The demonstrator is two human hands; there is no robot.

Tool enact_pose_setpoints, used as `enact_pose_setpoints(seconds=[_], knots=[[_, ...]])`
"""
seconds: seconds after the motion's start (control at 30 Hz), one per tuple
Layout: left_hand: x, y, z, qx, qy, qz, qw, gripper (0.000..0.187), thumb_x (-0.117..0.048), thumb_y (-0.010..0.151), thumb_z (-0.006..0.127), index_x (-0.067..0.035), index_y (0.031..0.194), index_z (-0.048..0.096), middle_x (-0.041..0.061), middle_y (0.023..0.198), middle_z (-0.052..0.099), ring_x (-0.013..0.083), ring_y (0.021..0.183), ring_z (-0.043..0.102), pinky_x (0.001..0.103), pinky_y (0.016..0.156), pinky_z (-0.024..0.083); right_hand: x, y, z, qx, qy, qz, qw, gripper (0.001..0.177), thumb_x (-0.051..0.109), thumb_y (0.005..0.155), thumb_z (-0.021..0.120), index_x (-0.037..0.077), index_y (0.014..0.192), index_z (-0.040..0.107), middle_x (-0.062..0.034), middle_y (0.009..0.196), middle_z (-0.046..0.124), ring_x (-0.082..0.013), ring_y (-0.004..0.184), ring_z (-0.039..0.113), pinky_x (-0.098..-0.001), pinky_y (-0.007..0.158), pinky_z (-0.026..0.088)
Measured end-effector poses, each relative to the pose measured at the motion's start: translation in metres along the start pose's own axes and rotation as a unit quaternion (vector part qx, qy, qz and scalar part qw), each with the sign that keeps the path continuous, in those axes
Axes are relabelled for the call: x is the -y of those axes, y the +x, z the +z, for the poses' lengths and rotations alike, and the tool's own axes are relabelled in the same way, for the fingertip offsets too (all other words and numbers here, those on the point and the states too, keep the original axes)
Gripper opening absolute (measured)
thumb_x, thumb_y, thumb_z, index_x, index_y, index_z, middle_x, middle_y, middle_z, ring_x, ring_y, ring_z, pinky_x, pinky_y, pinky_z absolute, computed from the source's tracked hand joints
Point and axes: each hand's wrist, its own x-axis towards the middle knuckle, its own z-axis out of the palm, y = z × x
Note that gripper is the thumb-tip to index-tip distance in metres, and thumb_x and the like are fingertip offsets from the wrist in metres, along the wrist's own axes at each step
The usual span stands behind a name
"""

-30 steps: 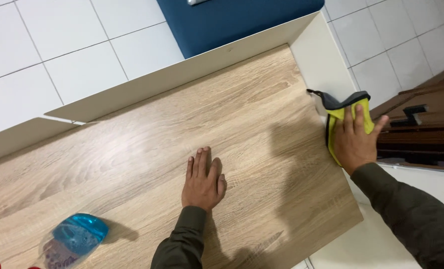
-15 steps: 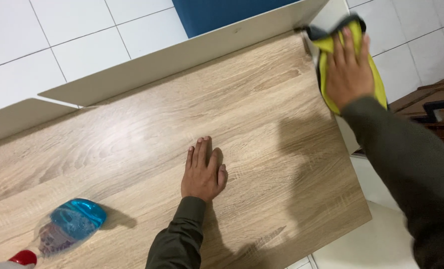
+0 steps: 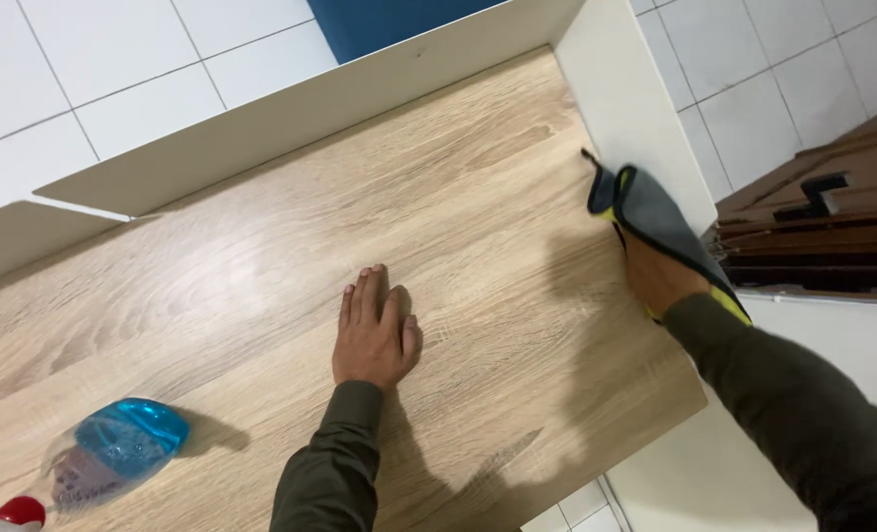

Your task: Cleaning a wooden table using a spray cleaner and a yellow cloth.

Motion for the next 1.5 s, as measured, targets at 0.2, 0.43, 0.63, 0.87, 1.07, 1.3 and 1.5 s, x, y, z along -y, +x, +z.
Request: enact_pose_setpoints(seconds=[0.2, 0.43, 0.63, 0.87, 1.07, 1.3, 1.5], knots=[[0.001, 0.003, -0.004, 0.006, 0.014, -0.012, 1.000, 0.047, -0.032, 0.095, 0.050, -0.005, 0.132, 0.060, 0.022, 0.162, 0.034, 0.0367, 0.153, 0.029, 0.052, 0.126, 0.020, -0.012, -0.017, -0.002, -0.053, 0.004, 0.016, 0.998, 0.033, 0.025, 0.104, 0.048, 0.005, 0.125, 0.064, -0.0235, 0.143, 0.059, -0.0390, 0.132, 0.056, -0.0486, 0.108, 0.048], [0.000, 0.003, 0.001, 0.006, 0.037, 0.003, 0.999, 0.049, -0.032, 0.094, 0.050, -0.003, 0.133, 0.060, 0.024, 0.161, 0.033, 0.0389, 0.151, 0.031, 0.053, 0.125, 0.021, -0.025, 0.027, 0.004, -0.184, 0.412, 0.218, 0.866, 0.060, 0.014, 0.104, 0.070, -0.005, 0.157, 0.051, -0.0346, 0.137, 0.061, -0.0468, 0.110, 0.069, -0.0521, 0.089, 0.061], [0.001, 0.002, 0.001, 0.026, 0.045, -0.011, 0.999, 0.046, -0.035, 0.097, 0.048, -0.005, 0.130, 0.060, 0.021, 0.165, 0.031, 0.0370, 0.154, 0.028, 0.052, 0.127, 0.019, 0.028, -0.002, 0.066, -0.371, 0.464, 0.307, 0.744, 0.039, 0.017, 0.113, 0.067, -0.007, 0.141, 0.056, -0.0243, 0.118, 0.071, -0.0370, 0.105, 0.073, -0.0440, 0.090, 0.061], [0.003, 0.001, 0.003, 0.014, 0.051, 0.007, 0.999, 0.050, -0.035, 0.097, 0.050, -0.004, 0.134, 0.059, 0.022, 0.163, 0.031, 0.0373, 0.152, 0.027, 0.053, 0.125, 0.019, 0.071, -0.074, 0.093, -0.154, 0.502, 0.405, 0.749, 0.027, 0.020, 0.113, 0.059, -0.006, 0.108, 0.060, -0.0291, 0.092, 0.065, -0.0490, 0.091, 0.063, -0.0550, 0.079, 0.049], [0.002, 0.001, 0.000, 0.004, 0.022, 0.002, 1.000, 0.048, -0.034, 0.094, 0.051, -0.004, 0.130, 0.061, 0.021, 0.163, 0.033, 0.0369, 0.153, 0.028, 0.053, 0.126, 0.019, 0.077, -0.172, 0.105, -0.015, 0.447, 0.317, 0.836, 0.012, 0.009, 0.096, 0.059, -0.001, 0.101, 0.063, -0.0267, 0.106, 0.068, -0.0483, 0.103, 0.063, -0.0576, 0.088, 0.051], [0.007, -0.011, -0.009, 0.032, 0.022, 0.013, 0.999, 0.036, -0.029, 0.095, 0.053, -0.004, 0.120, 0.062, 0.020, 0.166, 0.032, 0.0363, 0.156, 0.027, 0.053, 0.129, 0.020, 0.173, -0.250, -0.001, -0.047, 0.444, 0.061, 0.893, 0.052, 0.030, 0.082, 0.063, 0.009, 0.130, 0.061, -0.0231, 0.141, 0.057, -0.0403, 0.123, 0.058, -0.0504, 0.106, 0.047], [0.019, -0.080, -0.013, -0.041, -0.031, 0.021, 0.998, 0.057, -0.035, 0.105, 0.055, 0.001, 0.150, 0.058, 0.023, 0.164, 0.033, 0.0374, 0.153, 0.029, 0.056, 0.126, 0.019, 0.194, -0.203, -0.068, -0.068, 0.417, 0.057, 0.904, 0.064, 0.046, 0.091, 0.062, 0.009, 0.143, 0.053, -0.0271, 0.152, 0.044, -0.0434, 0.139, 0.045, -0.0613, 0.112, 0.034]])
